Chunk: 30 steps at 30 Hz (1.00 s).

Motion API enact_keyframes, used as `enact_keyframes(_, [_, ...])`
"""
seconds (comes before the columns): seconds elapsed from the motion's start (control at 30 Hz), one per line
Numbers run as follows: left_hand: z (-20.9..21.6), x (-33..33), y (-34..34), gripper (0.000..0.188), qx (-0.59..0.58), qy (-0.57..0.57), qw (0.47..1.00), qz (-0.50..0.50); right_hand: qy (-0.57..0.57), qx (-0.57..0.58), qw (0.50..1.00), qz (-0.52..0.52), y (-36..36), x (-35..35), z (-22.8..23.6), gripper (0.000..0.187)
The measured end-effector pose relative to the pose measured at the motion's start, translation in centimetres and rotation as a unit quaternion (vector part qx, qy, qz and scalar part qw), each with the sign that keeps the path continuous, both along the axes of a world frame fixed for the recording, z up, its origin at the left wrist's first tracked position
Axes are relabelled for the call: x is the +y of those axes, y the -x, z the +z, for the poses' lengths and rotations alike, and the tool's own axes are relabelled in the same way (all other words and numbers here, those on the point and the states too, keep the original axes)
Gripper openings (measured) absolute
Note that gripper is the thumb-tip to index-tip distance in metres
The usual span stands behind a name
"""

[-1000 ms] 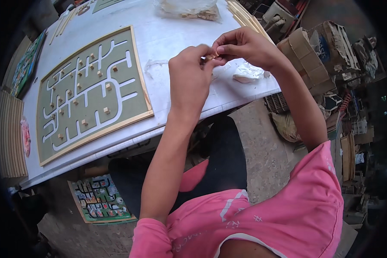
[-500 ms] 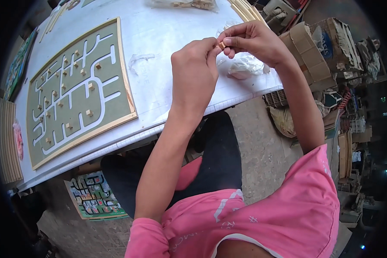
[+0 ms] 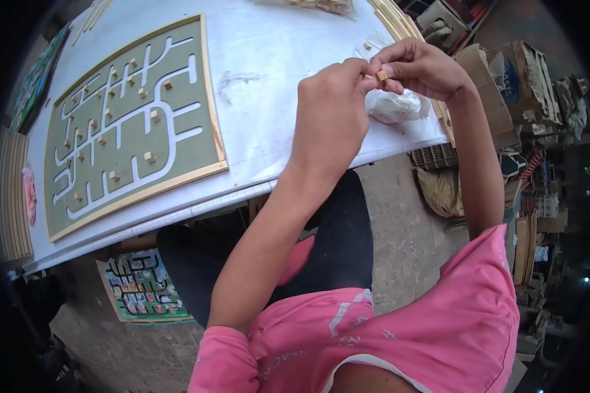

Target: Assemble a wooden maze or game board by placing wooden blocks into predefined slots.

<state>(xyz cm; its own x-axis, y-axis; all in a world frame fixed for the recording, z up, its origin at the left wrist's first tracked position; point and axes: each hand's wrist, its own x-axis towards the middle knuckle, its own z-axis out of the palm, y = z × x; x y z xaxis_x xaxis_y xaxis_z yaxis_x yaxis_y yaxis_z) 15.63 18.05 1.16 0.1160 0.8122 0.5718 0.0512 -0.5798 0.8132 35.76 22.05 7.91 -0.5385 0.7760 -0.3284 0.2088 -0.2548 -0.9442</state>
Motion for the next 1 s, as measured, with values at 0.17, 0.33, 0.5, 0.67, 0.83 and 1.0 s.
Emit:
enact_keyframes(0.17, [0.5,-1.2,1.1,0.011,-0.096,0.148,0.982,-0.068,-0.013,0.086,0.993,-0.079,1.6,-3.0,-1.3,0.023])
enact_keyframes(0.33, [0.2,-1.2,1.7,0.015,-0.222,0.272,0.93,-0.109,-0.1,0.073,0.974,-0.19,5.0,-5.6,-1.5,0.024])
enact_keyframes(0.5, [0.0,-1.1,1.8,0.015,-0.211,0.274,0.931,-0.117,-0.228,-0.02,0.952,-0.203,5.4,-6.1,-2.1,0.028])
enact_keyframes(0.67, [0.1,-0.5,2.6,0.015,-0.12,0.166,0.979,0.0,-0.236,0.068,0.89,-0.384,2.8,-4.5,-1.1,0.031])
enact_keyframes(0.83, [-1.0,1.0,3.8,0.011,0.07,0.106,0.991,0.03,-0.222,-0.116,0.925,-0.286,0.8,-5.5,0.5,0.027])
enact_keyframes(1.0, [-2.6,1.8,3.4,0.017,0.195,-0.032,0.974,0.11,-0.213,-0.253,0.937,-0.109,2.6,-6.1,0.0,0.03])
